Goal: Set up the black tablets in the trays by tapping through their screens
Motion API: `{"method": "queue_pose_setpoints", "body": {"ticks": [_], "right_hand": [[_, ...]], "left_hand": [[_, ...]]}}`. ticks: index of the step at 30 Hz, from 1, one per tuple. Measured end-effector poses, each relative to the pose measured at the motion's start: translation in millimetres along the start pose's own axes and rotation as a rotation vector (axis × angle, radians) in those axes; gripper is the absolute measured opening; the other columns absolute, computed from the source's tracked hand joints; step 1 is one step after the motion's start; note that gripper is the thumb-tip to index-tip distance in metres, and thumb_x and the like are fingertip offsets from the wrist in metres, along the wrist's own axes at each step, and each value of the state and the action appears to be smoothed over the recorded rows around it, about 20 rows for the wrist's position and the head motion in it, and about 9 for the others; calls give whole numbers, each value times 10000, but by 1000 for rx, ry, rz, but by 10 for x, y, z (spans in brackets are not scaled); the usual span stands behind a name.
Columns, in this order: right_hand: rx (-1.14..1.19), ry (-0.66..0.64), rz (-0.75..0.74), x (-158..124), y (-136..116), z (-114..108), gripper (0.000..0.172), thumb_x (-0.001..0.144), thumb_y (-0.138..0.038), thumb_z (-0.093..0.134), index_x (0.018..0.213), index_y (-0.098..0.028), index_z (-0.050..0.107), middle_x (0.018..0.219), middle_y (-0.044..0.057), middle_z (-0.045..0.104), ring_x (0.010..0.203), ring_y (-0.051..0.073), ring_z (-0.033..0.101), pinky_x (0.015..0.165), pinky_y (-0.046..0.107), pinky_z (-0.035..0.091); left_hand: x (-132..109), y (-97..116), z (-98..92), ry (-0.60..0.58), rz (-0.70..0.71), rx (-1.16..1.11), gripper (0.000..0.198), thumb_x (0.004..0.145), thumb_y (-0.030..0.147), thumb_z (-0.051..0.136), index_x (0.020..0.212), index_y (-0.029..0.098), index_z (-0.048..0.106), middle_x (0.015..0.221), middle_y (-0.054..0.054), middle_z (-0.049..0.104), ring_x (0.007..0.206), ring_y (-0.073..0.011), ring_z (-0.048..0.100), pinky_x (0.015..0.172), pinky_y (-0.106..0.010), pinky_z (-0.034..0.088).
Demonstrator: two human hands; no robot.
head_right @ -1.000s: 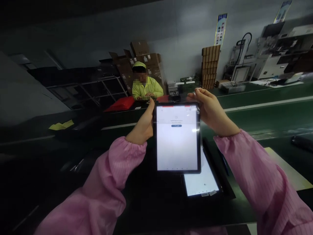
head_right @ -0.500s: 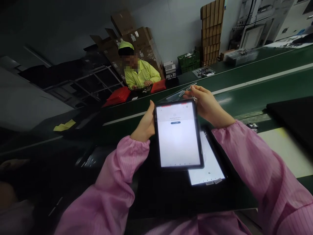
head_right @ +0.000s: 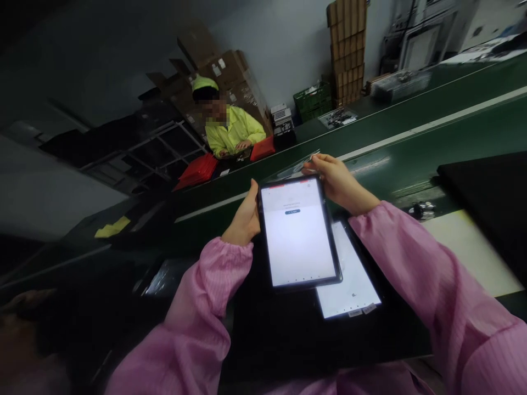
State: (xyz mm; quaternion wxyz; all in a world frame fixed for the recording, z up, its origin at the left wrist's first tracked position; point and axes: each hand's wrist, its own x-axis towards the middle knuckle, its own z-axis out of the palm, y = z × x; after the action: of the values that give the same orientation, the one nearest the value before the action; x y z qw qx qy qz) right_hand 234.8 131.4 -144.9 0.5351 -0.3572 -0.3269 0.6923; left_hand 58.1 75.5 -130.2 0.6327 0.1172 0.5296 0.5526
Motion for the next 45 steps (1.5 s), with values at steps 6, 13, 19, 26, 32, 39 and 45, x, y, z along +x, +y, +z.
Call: {"method": "queue_pose_setpoints", "body": {"ticks": [6,13,19,26,32,39,45], "right_hand": [[-56,-14,-50,208,-182,-89,203,1027,-293,657,1145,-130,640,1063,54,653,855,140,648,725,279,593],[-163,-12,-4,396,-378,-398,246,1029,-350,659,1157,-141,643,1064,58,650,851,141,641,728,287,592],[-173,33,-72,18,-352,-970,413,1053,-479,595,1315,-160,592,1184,96,635,942,182,654,789,351,608],[-370,135,-194,-528,-44,-1469,457,987,-265,704,1412,-186,556,1304,104,609,1101,228,642,943,433,592],[-473,243,-319,-524,-129,-1594,434,990,-291,703,1388,-179,573,1314,108,604,1107,232,638,957,447,585],[-502,318,-352,-536,-217,-1753,414,1002,-324,691,1369,-171,579,1252,102,625,1067,222,649,915,421,597],[-518,359,-336,-662,-278,-1814,377,1005,-330,687,1334,-169,599,1252,100,627,1065,216,648,909,412,598]], "left_hand": [[37,16,261,-63,124,25,603,1069,595,403,1251,105,704,938,-133,814,847,-277,806,926,-408,635],[35,-106,494,-72,191,47,514,1070,521,464,1291,115,690,942,-147,813,821,-298,808,855,-418,663],[115,-233,750,-53,223,42,465,1078,466,479,1272,100,690,902,-141,806,749,-269,801,768,-365,673],[174,-332,1138,-87,277,16,541,1088,529,390,1275,127,699,983,-146,802,765,-236,788,736,-316,661],[151,-452,1395,-93,301,10,562,1087,553,361,1342,152,662,1032,-133,793,768,-218,775,707,-299,647],[190,-562,1549,-125,309,-2,495,1081,535,406,1319,197,679,1032,-107,792,797,-213,778,708,-276,635],[95,-697,1630,-137,310,18,459,1089,505,411,1296,194,677,985,-89,791,717,-180,761,651,-232,615]]}}
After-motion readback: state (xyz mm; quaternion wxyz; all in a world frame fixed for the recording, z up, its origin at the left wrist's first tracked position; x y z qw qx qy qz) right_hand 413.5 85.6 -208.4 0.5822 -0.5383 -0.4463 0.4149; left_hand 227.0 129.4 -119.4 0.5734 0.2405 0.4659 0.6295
